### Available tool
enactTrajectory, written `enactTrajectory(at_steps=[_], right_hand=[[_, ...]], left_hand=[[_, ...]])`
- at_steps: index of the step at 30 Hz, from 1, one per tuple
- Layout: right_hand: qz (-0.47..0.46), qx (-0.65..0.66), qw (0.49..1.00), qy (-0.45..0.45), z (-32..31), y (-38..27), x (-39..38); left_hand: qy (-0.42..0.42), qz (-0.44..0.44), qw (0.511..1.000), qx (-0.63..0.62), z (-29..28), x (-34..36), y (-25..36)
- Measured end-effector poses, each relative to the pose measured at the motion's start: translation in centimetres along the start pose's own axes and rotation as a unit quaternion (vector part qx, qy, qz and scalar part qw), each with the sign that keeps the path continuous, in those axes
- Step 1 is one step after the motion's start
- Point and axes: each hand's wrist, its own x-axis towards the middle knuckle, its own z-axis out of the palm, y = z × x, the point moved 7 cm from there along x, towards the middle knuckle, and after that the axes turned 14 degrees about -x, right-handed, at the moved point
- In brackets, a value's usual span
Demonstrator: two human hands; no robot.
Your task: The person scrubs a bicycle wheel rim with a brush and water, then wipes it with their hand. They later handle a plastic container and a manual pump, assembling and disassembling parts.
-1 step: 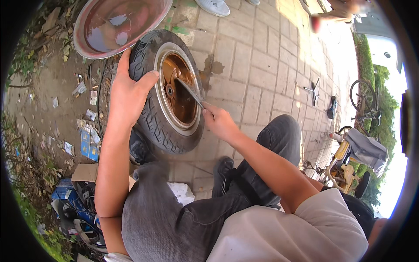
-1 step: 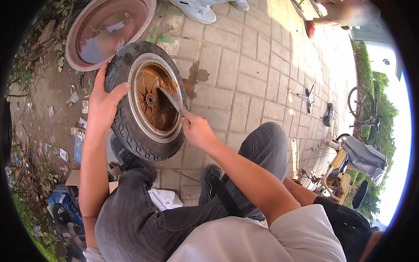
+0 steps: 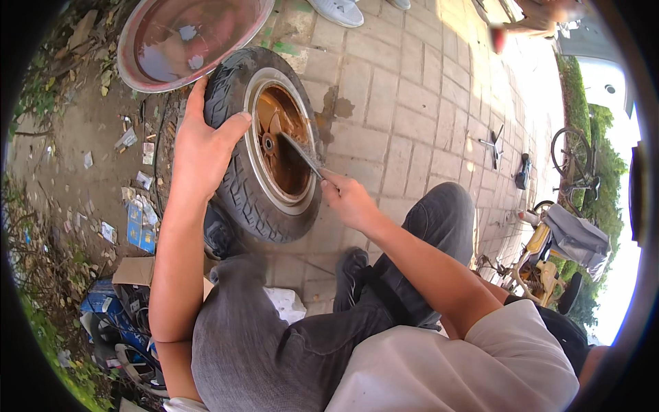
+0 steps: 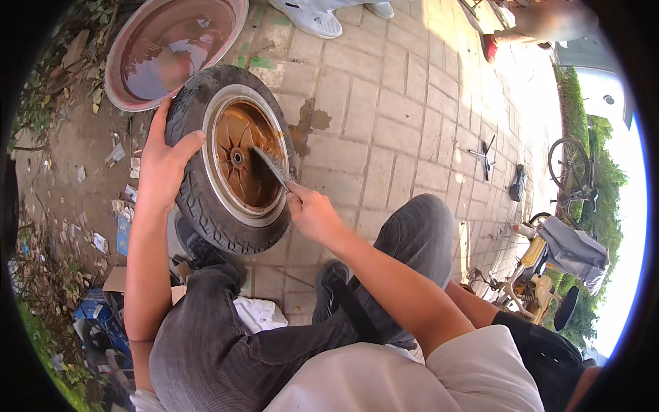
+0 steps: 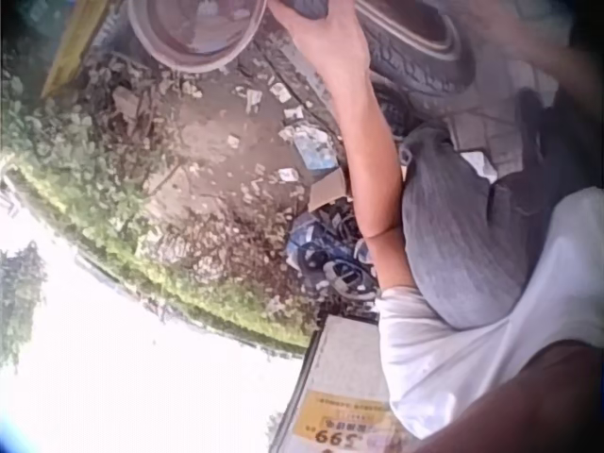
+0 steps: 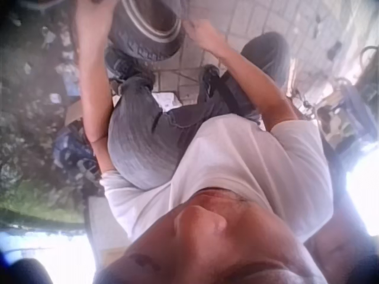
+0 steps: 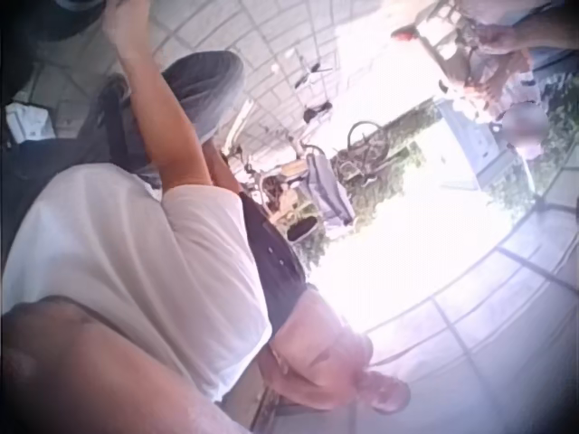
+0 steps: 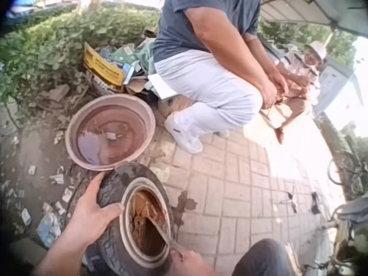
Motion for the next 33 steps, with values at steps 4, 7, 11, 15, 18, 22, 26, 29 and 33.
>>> enactTrajectory(at_steps=[4,7,11,15,18,22,26,29,33], right_hand=[[0.075,-0.002,0.995,-0.060,-0.7,-0.5,1.3],[0.048,0.000,0.998,-0.036,-0.4,-0.5,0.9],[0.037,-0.010,0.999,-0.029,-0.4,-0.4,1.1],[0.057,0.008,0.998,-0.022,0.0,0.3,0.6],[0.023,-0.004,1.000,-0.002,-0.4,-0.1,0.5],[0.041,-0.008,0.999,-0.017,-0.6,-0.4,1.7],[0.032,0.024,0.999,-0.020,-0.1,0.3,1.7],[0.046,0.015,0.999,-0.024,-0.6,0.3,2.2],[-0.038,-0.001,0.998,0.043,0.1,1.1,0.4]], left_hand=[[-0.003,0.005,1.000,0.006,0.5,0.0,0.2],[-0.004,0.009,1.000,-0.002,0.3,0.2,0.3],[-0.005,-0.014,1.000,-0.001,0.5,0.0,0.1],[-0.001,0.007,1.000,0.016,0.6,0.5,0.3],[0.000,-0.009,1.000,0.007,0.5,0.4,0.3],[-0.011,-0.019,1.000,-0.010,0.9,0.6,0.7],[-0.024,0.006,0.999,0.022,0.8,0.8,0.7],[-0.018,-0.061,0.997,-0.036,1.7,0.9,1.0],[-0.025,-0.015,0.999,-0.023,1.2,1.1,1.1]])
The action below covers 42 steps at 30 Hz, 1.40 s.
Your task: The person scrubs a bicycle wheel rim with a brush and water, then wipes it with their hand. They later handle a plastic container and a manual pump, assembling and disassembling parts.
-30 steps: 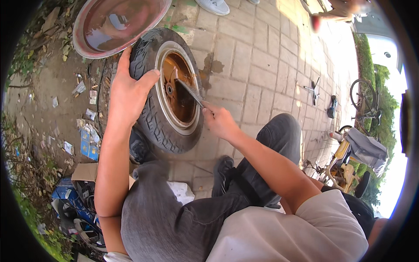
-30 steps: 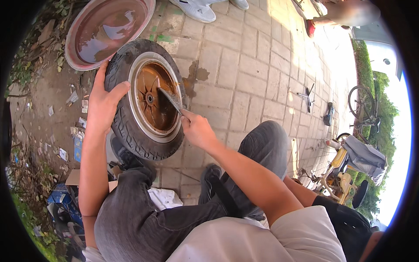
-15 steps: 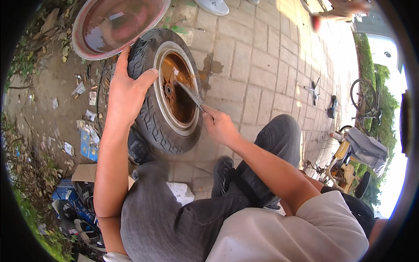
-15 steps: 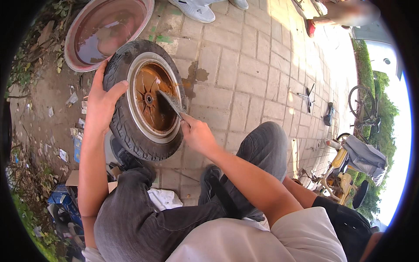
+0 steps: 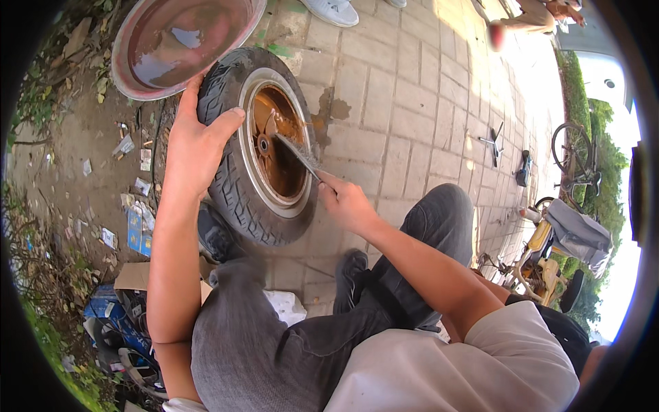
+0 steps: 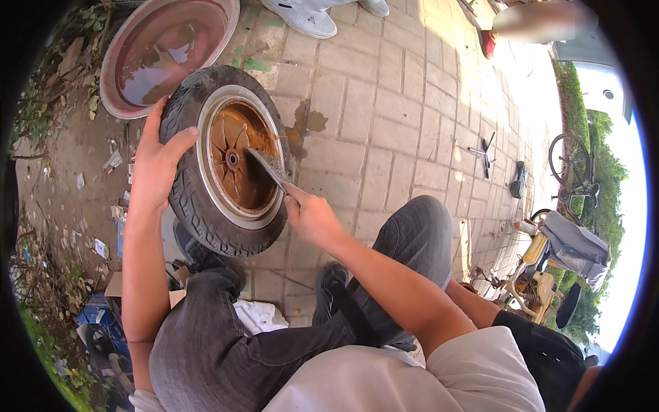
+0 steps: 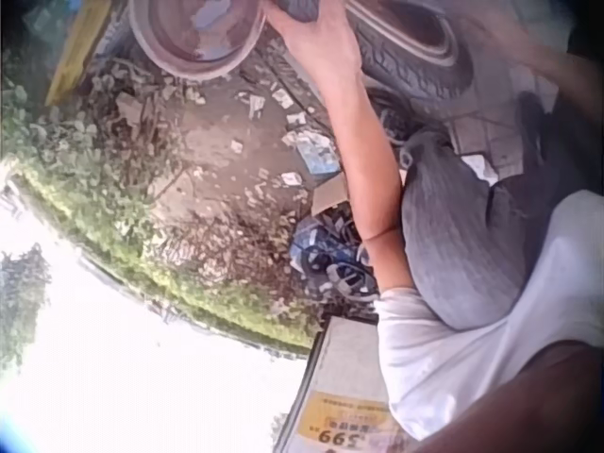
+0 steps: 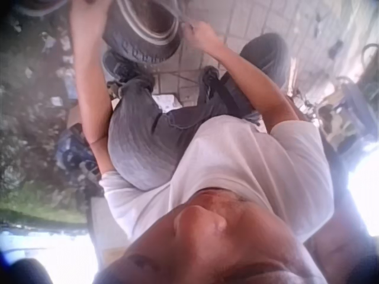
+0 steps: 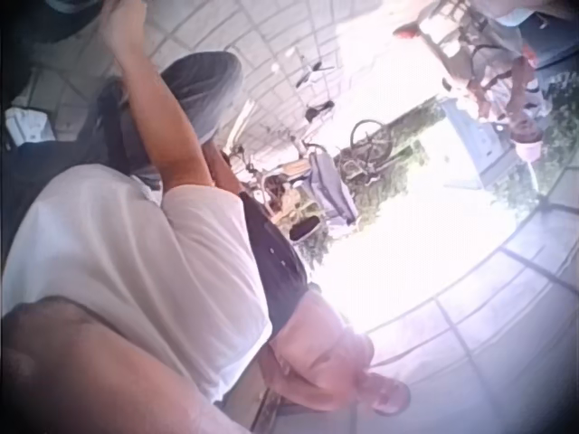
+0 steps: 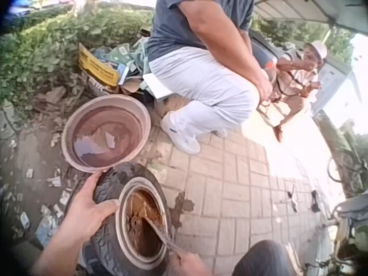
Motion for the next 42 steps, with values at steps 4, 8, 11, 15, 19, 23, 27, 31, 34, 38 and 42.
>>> enactTrajectory(at_steps=[4,8,11,15,19,23,27,31,34,38,42], right_hand=[[0.054,0.007,0.998,-0.035,-0.6,-1.2,2.1],[0.059,0.010,0.996,-0.059,-0.3,-1.1,1.1],[0.070,-0.018,0.995,-0.061,-0.4,-1.0,2.2],[0.053,-0.044,0.996,-0.058,0.1,-0.9,0.9],[0.038,-0.052,0.997,-0.049,0.9,-1.9,2.2],[0.025,-0.038,0.998,-0.033,1.7,-0.7,-0.5],[0.060,-0.050,0.995,-0.058,1.6,-2.1,2.0],[0.040,-0.043,0.997,-0.048,1.8,-1.5,0.8],[0.064,-0.052,0.995,-0.064,1.5,-2.3,2.4],[0.017,-0.064,0.997,-0.023,1.7,-0.6,0.5],[0.036,-0.057,0.995,-0.074,0.1,-2.5,3.2]], left_hand=[[0.013,-0.029,0.999,-0.016,0.0,-0.2,-0.2],[0.015,-0.023,1.000,-0.012,-1.1,-0.4,-0.7],[0.034,-0.031,0.998,-0.039,-0.8,-0.7,-0.4],[0.044,-0.050,0.996,-0.067,-2.4,-1.3,-1.4],[0.053,-0.059,0.988,-0.129,-3.6,-2.0,-2.4],[0.070,-0.061,0.991,-0.098,-5.5,-2.6,-3.8],[0.070,-0.070,0.987,-0.128,-5.5,-2.7,-4.1],[0.084,-0.072,0.986,-0.121,-6.6,-2.9,-5.0],[0.079,-0.081,0.984,-0.140,-6.3,-2.7,-4.9],[0.087,-0.071,0.985,-0.128,-6.4,-2.4,-4.6],[0.074,-0.070,0.987,-0.127,-6.0,-2.7,-4.6]])
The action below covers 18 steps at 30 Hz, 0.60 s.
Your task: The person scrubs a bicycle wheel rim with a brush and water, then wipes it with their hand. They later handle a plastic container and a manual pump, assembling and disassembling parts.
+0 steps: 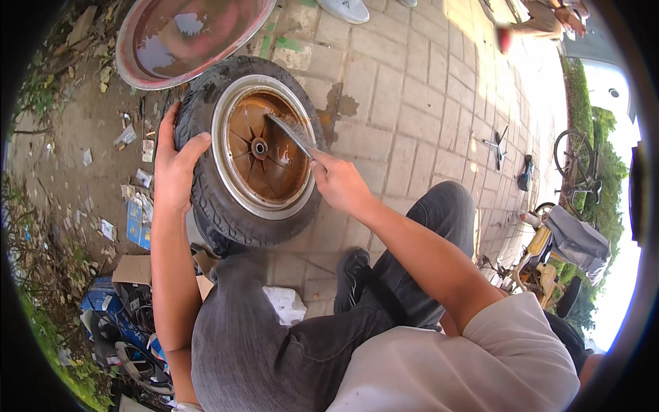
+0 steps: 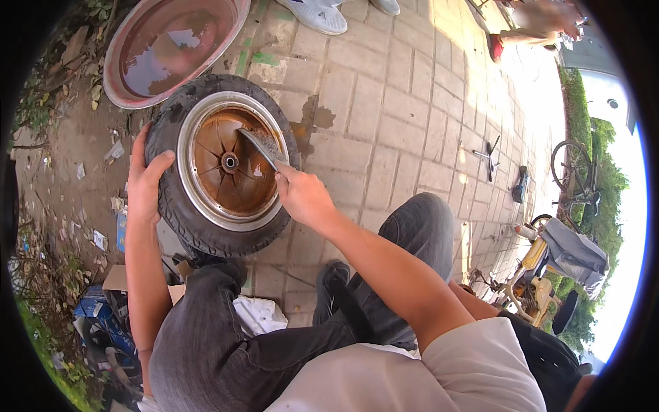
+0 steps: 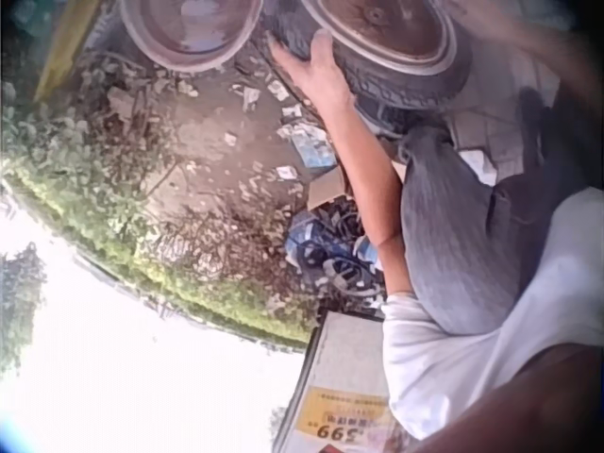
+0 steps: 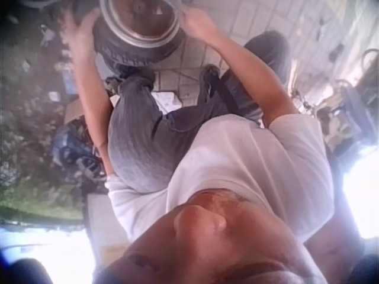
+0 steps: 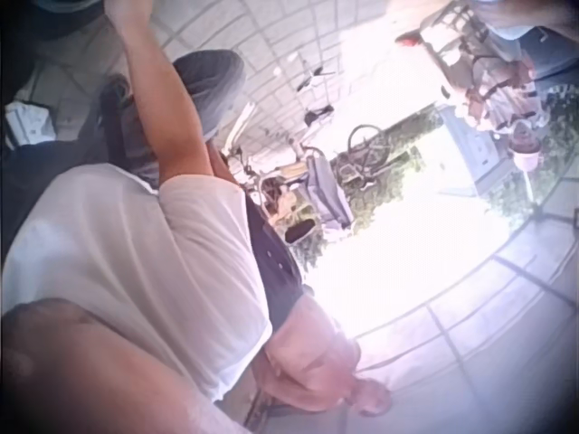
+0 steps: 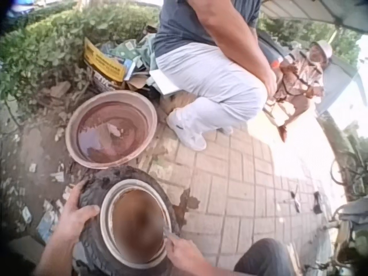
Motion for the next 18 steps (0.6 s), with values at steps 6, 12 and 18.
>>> enactTrajectory(at_steps=[6,12,18], right_hand=[[-0.068,-0.070,0.995,0.008,-2.5,-1.2,1.3],[-0.040,-0.104,0.993,-0.031,-1.4,0.6,0.7],[-0.044,-0.079,0.995,-0.048,-1.7,0.9,0.0]], left_hand=[[-0.002,0.009,1.000,0.017,0.2,0.1,0.3],[0.000,0.002,0.999,0.032,0.5,0.3,0.5],[-0.029,0.024,0.998,0.052,0.7,0.7,0.5]])
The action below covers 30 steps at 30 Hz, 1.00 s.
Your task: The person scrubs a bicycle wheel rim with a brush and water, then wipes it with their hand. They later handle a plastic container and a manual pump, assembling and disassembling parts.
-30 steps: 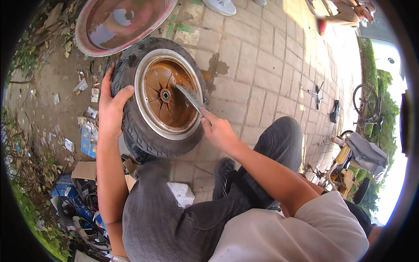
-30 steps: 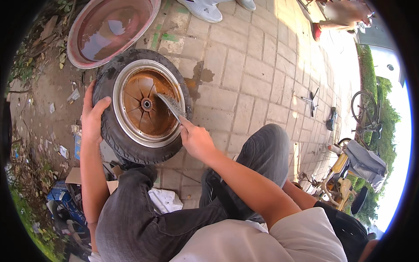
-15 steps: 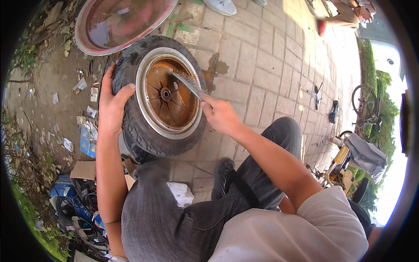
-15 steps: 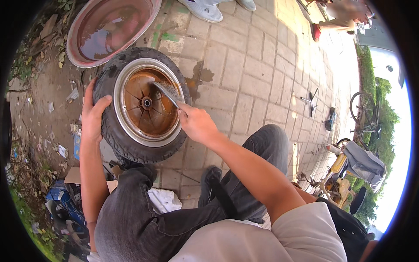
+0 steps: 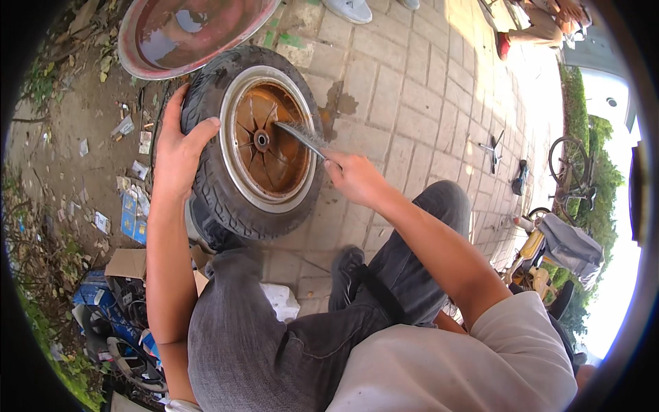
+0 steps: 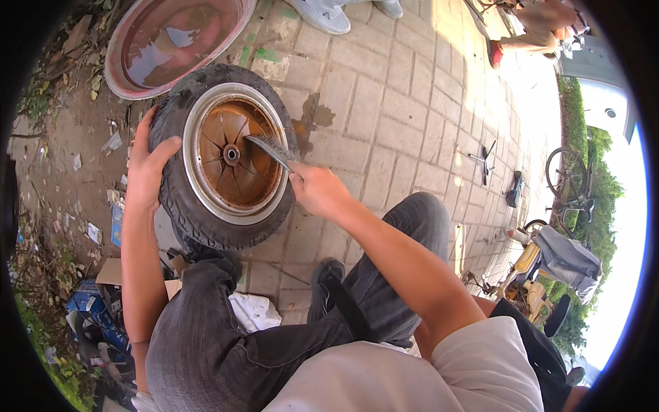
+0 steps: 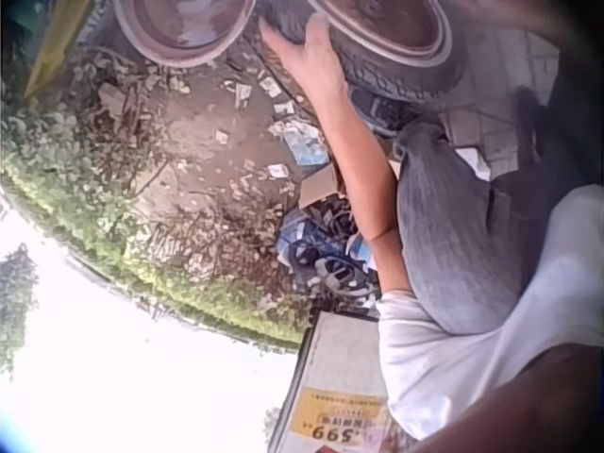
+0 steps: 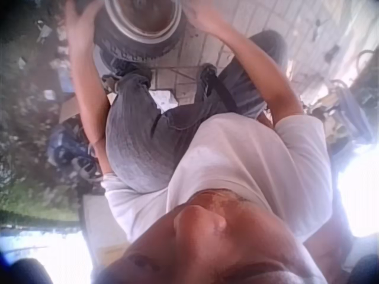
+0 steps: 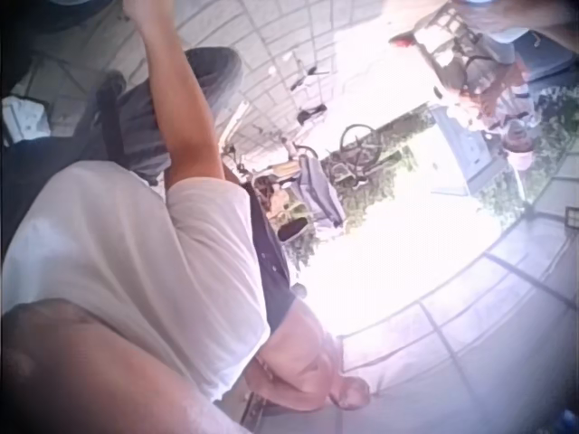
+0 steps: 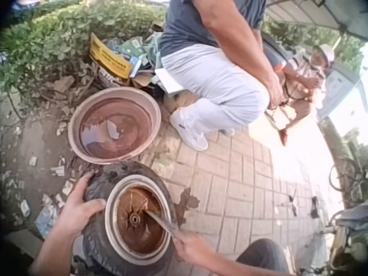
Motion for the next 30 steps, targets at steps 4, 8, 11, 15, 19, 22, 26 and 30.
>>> enactTrajectory(at_steps=[4,8,11,15,19,22,26,30], right_hand=[[-0.004,0.041,0.999,-0.032,-0.1,0.1,-0.4],[-0.053,0.037,0.996,-0.066,0.0,2.0,-1.0],[0.009,-0.026,0.996,-0.086,-3.1,2.0,1.3],[-0.049,-0.039,0.996,-0.071,-3.1,1.9,1.6],[-0.068,-0.082,0.991,-0.083,-4.1,1.4,2.2],[-0.078,-0.091,0.989,-0.084,-5.3,0.1,2.4],[-0.102,-0.108,0.987,-0.067,-4.6,1.8,2.6],[-0.091,-0.142,0.981,-0.099,-5.5,0.2,3.5]], left_hand=[[-0.008,0.018,1.000,0.015,0.3,0.2,0.2],[-0.010,0.020,0.999,0.034,0.4,0.4,0.3],[0.003,0.022,0.998,0.063,0.2,0.2,0.3],[-0.004,0.030,0.998,0.047,0.5,0.0,0.3],[-0.002,0.027,0.999,0.047,0.1,0.0,0.0],[0.006,0.024,0.999,0.048,0.0,-0.3,0.1],[0.000,0.022,0.999,0.042,0.2,-0.3,0.1],[0.003,0.029,0.999,0.034,0.0,-0.2,0.0]])
